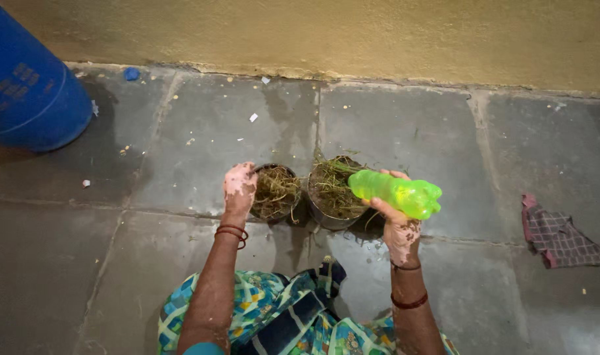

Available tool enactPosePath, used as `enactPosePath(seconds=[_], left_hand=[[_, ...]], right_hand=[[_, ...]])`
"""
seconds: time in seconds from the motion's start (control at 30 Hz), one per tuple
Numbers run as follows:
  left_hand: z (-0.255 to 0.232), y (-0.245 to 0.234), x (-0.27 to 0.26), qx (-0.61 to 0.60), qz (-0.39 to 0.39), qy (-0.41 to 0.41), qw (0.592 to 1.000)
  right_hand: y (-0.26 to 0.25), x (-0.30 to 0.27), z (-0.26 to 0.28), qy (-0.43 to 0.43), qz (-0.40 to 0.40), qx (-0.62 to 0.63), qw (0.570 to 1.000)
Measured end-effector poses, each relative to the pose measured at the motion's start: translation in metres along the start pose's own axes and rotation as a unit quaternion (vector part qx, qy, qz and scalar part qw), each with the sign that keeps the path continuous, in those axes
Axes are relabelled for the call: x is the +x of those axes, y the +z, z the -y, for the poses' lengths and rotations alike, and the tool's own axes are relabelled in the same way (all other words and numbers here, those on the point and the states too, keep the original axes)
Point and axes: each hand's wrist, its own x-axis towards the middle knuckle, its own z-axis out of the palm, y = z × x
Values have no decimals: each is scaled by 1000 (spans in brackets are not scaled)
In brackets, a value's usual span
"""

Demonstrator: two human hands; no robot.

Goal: The person sits on a tiled floor and waters three small potted plants using a green plastic bottle. They pour water into each pot sequentially, occasionally using their left hand to adjust the plants or soil.

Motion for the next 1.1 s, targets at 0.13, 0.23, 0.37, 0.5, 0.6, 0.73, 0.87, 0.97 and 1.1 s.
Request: enactPosePath(seconds=[0.13,0.23,0.37,0.5,0.6,0.73,0.87,0.97,1.1], left_hand=[[-13,-13,6,19,-99,51,994],[-43,-8,5,66,-121,136,981],[-99,15,-17,123,121,203,964],[-109,26,-31,223,214,247,918],[-103,29,-30,239,194,222,925],[-101,28,-30,190,197,201,941],[-98,30,-28,144,177,157,961],[-85,30,-25,83,116,160,977],[-71,35,-7,34,106,74,991]], right_hand=[[-3,2,0,-7,-14,6,1000],[-4,2,1,-4,-18,4,1000],[-4,3,-1,1,-10,-4,1000],[0,-2,1,21,-13,-22,999],[4,-2,1,9,6,-4,1000],[4,-3,2,17,2,-5,1000],[5,-4,3,20,3,-6,1000],[6,-4,6,20,0,2,1000],[7,-4,10,25,-1,-2,1000]])
